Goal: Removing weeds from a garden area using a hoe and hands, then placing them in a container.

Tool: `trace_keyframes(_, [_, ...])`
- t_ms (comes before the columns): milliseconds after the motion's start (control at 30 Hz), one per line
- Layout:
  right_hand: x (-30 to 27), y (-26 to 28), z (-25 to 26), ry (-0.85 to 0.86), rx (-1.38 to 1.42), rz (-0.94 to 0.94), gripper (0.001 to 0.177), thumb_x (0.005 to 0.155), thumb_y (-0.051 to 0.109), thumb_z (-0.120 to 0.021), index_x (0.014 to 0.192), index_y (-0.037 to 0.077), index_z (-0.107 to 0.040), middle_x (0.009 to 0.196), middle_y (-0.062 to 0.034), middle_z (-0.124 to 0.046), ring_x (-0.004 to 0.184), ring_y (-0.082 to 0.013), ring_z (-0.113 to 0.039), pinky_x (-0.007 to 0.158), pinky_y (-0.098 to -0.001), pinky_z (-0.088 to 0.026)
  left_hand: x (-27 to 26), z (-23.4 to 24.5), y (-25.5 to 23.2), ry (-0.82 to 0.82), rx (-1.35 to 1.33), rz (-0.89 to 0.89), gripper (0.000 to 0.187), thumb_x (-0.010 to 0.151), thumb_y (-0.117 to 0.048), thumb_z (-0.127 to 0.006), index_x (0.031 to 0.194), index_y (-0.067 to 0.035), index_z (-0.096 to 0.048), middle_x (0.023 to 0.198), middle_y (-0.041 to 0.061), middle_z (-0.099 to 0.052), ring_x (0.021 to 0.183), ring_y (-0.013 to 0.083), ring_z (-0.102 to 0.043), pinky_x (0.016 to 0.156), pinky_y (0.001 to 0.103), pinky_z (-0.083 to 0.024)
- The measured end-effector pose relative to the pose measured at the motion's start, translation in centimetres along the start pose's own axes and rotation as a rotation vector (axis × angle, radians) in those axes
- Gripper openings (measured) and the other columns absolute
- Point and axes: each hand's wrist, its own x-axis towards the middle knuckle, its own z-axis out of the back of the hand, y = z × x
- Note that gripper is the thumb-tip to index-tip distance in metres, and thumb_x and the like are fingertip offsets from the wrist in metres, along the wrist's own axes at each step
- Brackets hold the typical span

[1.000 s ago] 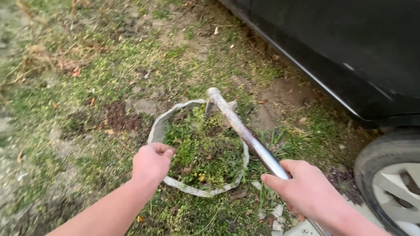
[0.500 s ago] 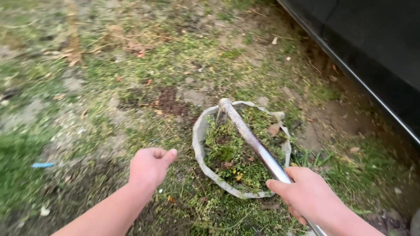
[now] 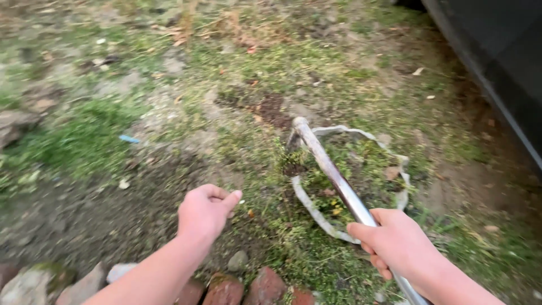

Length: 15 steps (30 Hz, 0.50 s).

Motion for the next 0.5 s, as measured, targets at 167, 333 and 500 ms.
trace_keyframes(167, [0.8, -0.3, -2.3, 0.054, -0.116, 0.045, 0.016, 0.102, 0.016, -0.068, 0.1, 0.002, -0.06, 0.068, -0.0112, -0.055, 0.046, -0.0184, -0.042, 0.039, -0.0288, -0.038, -2.4, -0.5, 0.5, -0.022, -0.027, 0.086, 0.031, 0.096, -0.042, -0.072, 0.081, -0.015, -0.073, 0.078, 0.001, -0.076, 0.062, 0.012, -0.058, 0.068, 0.03, -0.051])
trace_keyframes(333, [3.5, -1.6, -1.9, 0.107, -0.282, 0.142, 0.019, 0.1, 0.017, -0.067, 0.115, 0.006, -0.069, 0.076, -0.006, -0.063, 0.052, -0.0137, -0.049, 0.042, -0.023, -0.04, -4.3, -4.1, 2.4, -0.078, -0.187, 0.149, 0.038, 0.1, -0.042, -0.063, 0.076, -0.013, -0.071, 0.078, 0.001, -0.08, 0.073, 0.0109, -0.073, 0.088, 0.032, -0.057])
trace_keyframes(500, [7.0, -2.9, 0.7, 0.113, -0.505, 0.241, 0.023, 0.096, 0.023, -0.069, 0.118, 0.016, -0.07, 0.087, -0.0007, -0.069, 0.064, -0.012, -0.057, 0.056, -0.0232, -0.044, -6.8, -7.5, 3.0, -0.16, -0.377, 0.21, 0.058, 0.106, -0.04, -0.043, 0.085, -0.002, -0.081, 0.079, 0.01, -0.082, 0.072, 0.0186, -0.075, 0.086, 0.032, -0.054])
